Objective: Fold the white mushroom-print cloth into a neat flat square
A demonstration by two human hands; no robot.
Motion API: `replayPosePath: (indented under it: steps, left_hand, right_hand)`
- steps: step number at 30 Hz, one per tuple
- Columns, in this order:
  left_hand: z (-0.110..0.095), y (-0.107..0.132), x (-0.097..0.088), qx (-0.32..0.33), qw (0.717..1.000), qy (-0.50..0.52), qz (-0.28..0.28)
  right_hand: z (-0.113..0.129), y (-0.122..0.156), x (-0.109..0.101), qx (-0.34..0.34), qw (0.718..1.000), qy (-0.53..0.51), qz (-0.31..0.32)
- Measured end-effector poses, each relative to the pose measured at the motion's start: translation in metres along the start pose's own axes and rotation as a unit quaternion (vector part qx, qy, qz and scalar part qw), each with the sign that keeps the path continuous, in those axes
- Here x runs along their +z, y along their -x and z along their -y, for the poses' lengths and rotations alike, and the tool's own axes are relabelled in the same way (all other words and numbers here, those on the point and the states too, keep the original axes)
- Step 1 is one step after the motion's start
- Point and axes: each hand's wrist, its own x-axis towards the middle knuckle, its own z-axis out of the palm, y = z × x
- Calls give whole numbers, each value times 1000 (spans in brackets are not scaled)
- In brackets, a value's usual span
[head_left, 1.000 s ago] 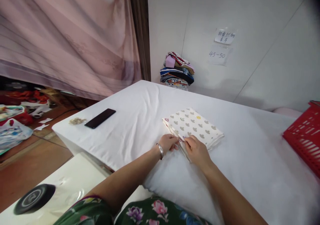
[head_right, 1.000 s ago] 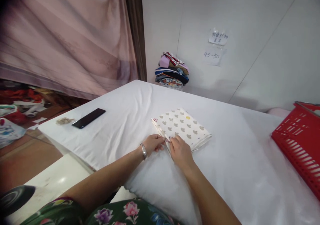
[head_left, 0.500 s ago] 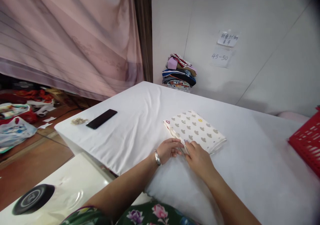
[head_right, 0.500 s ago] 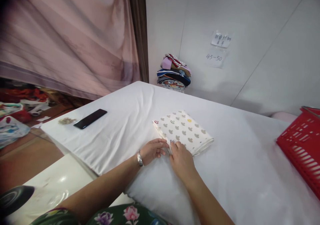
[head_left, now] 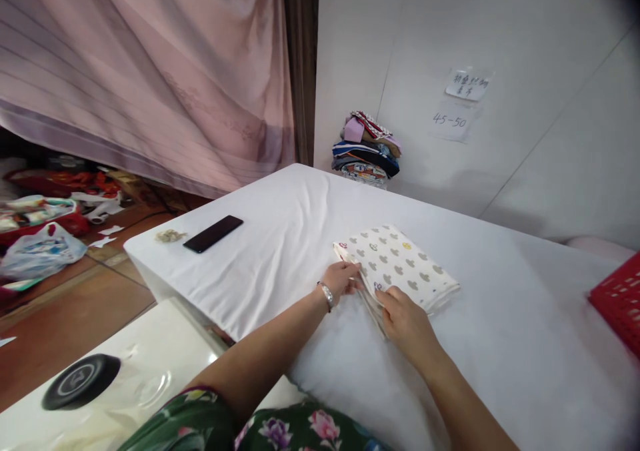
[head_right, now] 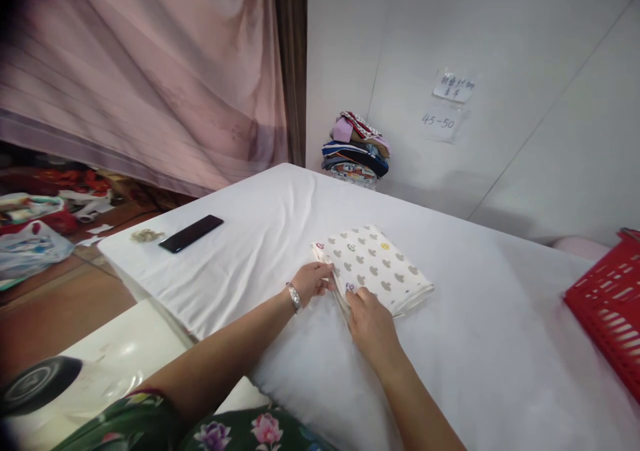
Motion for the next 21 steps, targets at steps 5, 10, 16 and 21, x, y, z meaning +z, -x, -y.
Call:
replayPosePath:
  steps: [5,10,16,21]
  left_hand:
    - [4,-9,-2,30,996,-77,-38]
    - [11,-15,-14,36,992,-96,-71]
    - [13,-11,-13,2,996,-75,-48]
    - [15,1,-3,-24,999,-44,8]
  right_hand:
    - [3,0,2,-6,1000,18,23]
    - [4,0,3,-3,999,26,22]
    - [0,0,5,1,1000,10,-17]
    - [-4,0,5,6,998,-6,-56]
